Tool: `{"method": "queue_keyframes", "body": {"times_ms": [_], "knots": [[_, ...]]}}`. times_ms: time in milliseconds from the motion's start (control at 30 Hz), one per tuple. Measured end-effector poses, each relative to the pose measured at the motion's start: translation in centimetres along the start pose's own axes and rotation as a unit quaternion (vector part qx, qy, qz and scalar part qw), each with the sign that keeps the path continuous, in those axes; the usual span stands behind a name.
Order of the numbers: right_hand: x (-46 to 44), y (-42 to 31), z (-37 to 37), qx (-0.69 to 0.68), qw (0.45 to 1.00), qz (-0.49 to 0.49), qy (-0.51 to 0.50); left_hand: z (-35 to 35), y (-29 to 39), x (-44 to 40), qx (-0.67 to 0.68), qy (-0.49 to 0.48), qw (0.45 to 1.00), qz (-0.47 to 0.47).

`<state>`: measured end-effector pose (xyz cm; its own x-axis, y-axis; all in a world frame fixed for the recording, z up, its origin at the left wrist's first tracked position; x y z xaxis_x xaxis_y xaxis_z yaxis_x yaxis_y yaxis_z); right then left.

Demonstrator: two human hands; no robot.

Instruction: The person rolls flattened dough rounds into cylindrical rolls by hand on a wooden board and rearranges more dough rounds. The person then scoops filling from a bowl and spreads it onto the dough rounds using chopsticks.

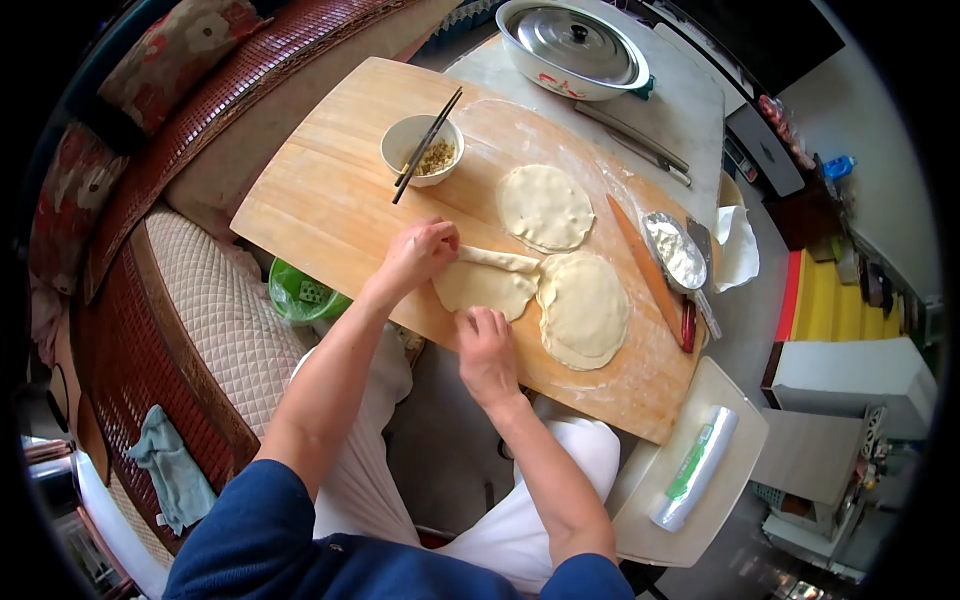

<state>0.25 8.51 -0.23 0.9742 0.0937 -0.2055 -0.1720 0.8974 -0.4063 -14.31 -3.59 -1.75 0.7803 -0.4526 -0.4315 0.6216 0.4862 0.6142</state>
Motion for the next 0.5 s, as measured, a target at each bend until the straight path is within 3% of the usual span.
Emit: {"method": "queue_keyframes", "body": {"times_ms": [267,500], "knots": [[-1.2,-1.1,-2.1,0.057,0.998,0.006,0.024,0.0,-0.4,0.2,0.033,0.004,0.999,0.005],[-1.9,-1.9,-1.6,0.015,0.999,-0.005,0.040,-0.1,-0.9,0.2,0.036,0.008,0.999,0.017]]}}
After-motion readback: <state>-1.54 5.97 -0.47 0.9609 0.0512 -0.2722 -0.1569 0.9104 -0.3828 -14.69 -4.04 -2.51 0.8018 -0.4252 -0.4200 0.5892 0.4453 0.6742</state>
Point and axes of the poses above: each hand's wrist, its own x-axis away from the middle knuckle, its own z-axis out of the back of the hand, y = z × x, the point moved 6 cm from there along -x, towards the middle knuckle, and after that the axes turned 14 degrees about -z, right-handed, at the moved point
